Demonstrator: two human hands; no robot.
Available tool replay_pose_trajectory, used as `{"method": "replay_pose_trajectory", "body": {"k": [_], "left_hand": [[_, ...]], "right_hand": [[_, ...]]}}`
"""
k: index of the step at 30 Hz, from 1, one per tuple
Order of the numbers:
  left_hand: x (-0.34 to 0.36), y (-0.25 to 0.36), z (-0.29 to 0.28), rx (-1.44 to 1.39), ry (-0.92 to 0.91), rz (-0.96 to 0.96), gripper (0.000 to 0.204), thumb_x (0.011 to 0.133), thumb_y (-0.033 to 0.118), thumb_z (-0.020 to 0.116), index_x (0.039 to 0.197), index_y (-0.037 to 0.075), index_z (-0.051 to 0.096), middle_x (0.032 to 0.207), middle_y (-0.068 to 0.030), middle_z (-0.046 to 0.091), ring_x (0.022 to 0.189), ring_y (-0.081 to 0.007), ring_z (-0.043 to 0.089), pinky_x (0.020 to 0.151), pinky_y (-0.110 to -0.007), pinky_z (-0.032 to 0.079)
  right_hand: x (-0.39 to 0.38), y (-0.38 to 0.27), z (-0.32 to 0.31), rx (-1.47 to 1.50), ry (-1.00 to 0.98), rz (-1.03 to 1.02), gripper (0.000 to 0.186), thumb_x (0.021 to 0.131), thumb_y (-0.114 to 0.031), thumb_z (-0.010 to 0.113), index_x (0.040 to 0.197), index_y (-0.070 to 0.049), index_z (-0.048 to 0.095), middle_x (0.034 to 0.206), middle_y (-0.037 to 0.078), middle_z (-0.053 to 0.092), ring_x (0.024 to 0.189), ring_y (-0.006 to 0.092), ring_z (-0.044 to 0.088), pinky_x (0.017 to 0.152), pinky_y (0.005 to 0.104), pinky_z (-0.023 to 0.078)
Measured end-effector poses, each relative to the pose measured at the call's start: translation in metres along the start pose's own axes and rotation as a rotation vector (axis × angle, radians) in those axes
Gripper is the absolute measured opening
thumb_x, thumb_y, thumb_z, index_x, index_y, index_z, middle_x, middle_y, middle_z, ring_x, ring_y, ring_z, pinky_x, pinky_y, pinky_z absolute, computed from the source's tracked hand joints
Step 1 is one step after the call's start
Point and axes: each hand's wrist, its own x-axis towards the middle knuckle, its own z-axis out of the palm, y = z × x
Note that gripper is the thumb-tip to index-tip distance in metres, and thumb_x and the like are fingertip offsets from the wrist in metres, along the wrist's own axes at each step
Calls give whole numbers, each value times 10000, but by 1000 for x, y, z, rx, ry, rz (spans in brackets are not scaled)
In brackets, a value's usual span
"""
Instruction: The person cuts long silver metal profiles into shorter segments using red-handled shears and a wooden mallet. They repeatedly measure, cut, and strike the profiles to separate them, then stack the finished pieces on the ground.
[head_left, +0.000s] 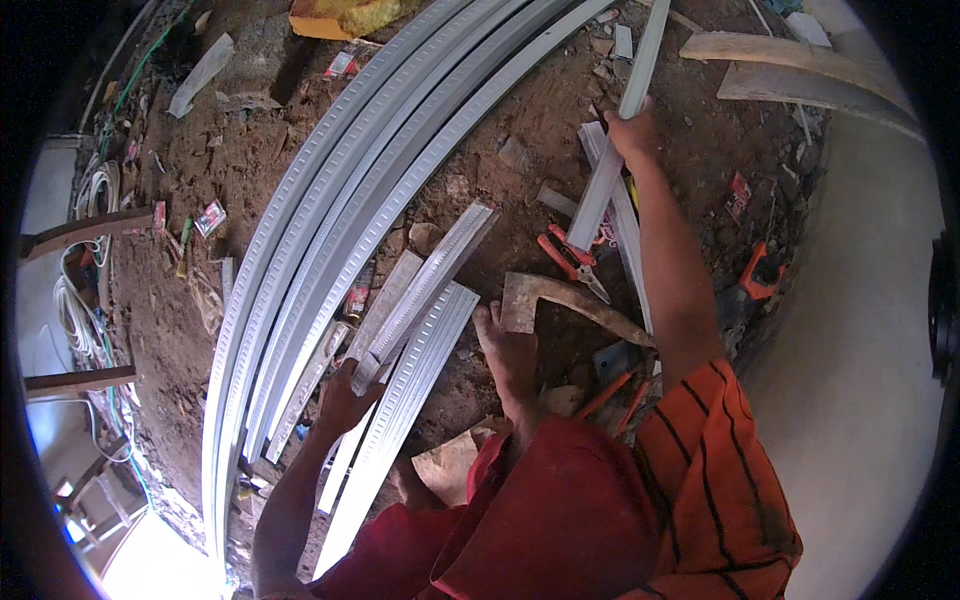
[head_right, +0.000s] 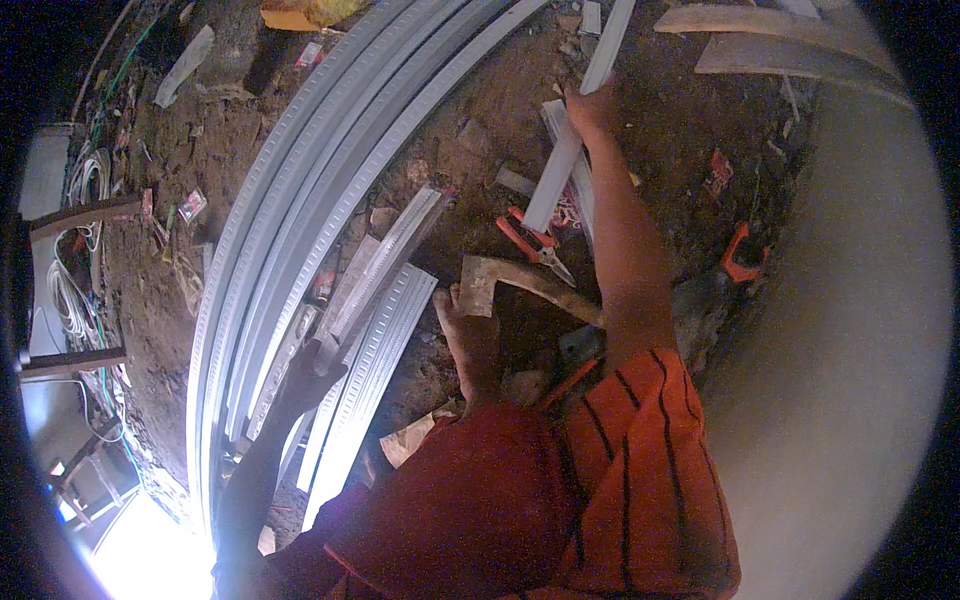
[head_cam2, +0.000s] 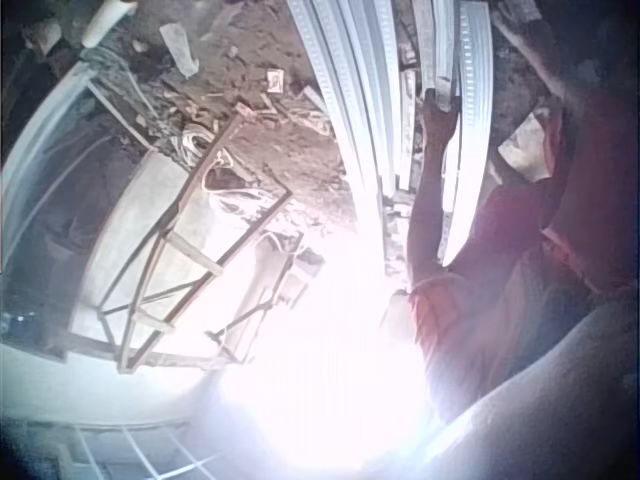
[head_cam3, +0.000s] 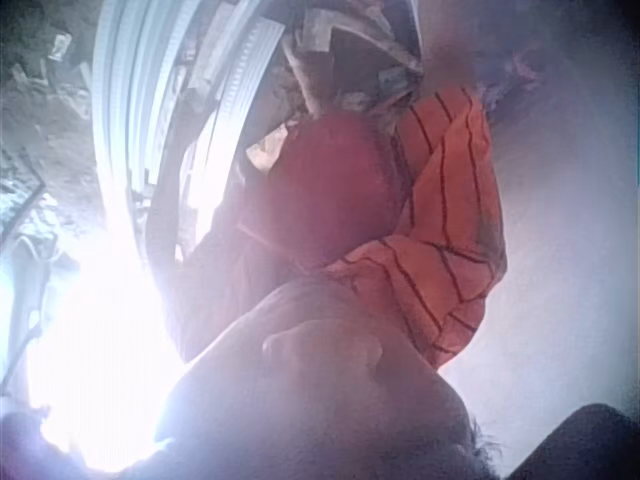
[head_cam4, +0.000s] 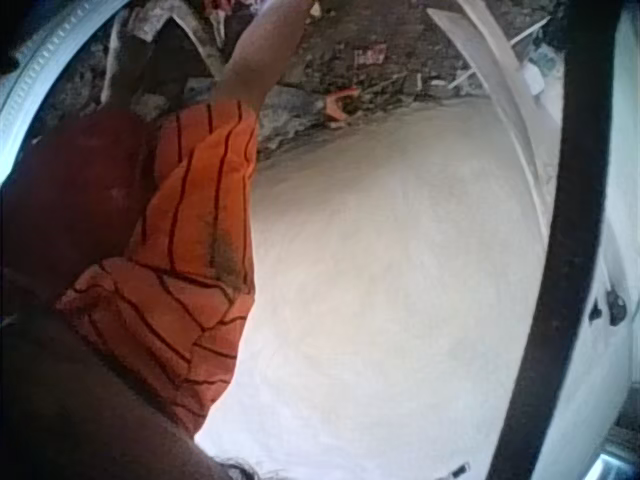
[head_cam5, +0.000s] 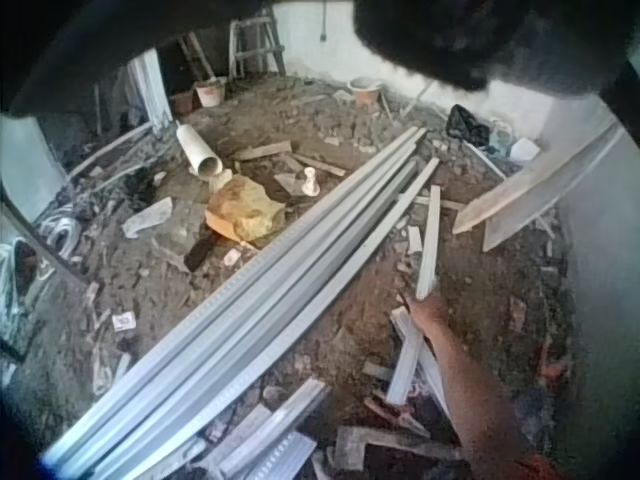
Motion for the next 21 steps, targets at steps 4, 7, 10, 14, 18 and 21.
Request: {"method": "replay_pose_trajectory", "body": {"k": [4, 7, 10, 14, 18, 21], "left_hand": [[7, 4, 0, 129, -15, -42, 565, 688, 326, 747, 1078, -6, 510, 1017, -230, 577, 953, -398, 577, 794, -483, 460], [3, -6, 15, 187, 82, -52, 540, 687, 319, 744, 1059, 9, 503, 1037, -222, 550, 967, -400, 561, 796, -494, 453], [12, 1, 15, 219, 83, -53, 554, 683, 318, 747, 1065, 16, 483, 1008, -213, 549, 951, -401, 559, 780, -500, 452], [17, 14, 4, 237, 65, -79, 580, 687, 346, 743, 1100, 30, 484, 1052, -215, 559, 995, -400, 554, 796, -495, 455], [24, 19, 1, 242, 97, -103, 601, 693, 362, 732, 1149, 60, 483, 1076, -209, 556, 1003, -394, 551, 816, -492, 450], [39, 42, 5, 253, 236, 28, 591, 702, 358, 723, 1157, 69, 481, 1066, -199, 554, 996, -387, 547, 838, -479, 444]], "right_hand": [[-50, -23, -30, -304, 132, -640, 508, 754, -226, 694, 1204, -86, 503, 1084, 163, 604, 980, 354, 581, 853, 471, 446], [-120, -49, -39, -333, -606, -690, 444, 758, -250, 679, 1172, -161, 547, 1041, 141, 615, 1041, 334, 552, 928, 479, 385], [-169, -20, -35, -579, -644, -930, 491, 758, -281, 686, 1200, -140, 525, 1078, 151, 590, 1050, 321, 556, 1006, 505, 292], [-179, -1, -22, -703, -641, -905, 541, 743, -251, 695, 1220, -99, 491, 1127, 144, 555, 1019, 323, 577, 1036, 502, 253], [-176, -1, -16, -635, -650, -914, 442, 720, -173, 691, 1129, -100, 541, 993, 123, 591, 901, 292, 612, 957, 491, 326], [-164, -14, -27, -394, -743, -842, 363, 698, -132, 688, 1041, -90, 578, 880, 108, 599, 827, 278, 615, 840, 462, 407]]}}
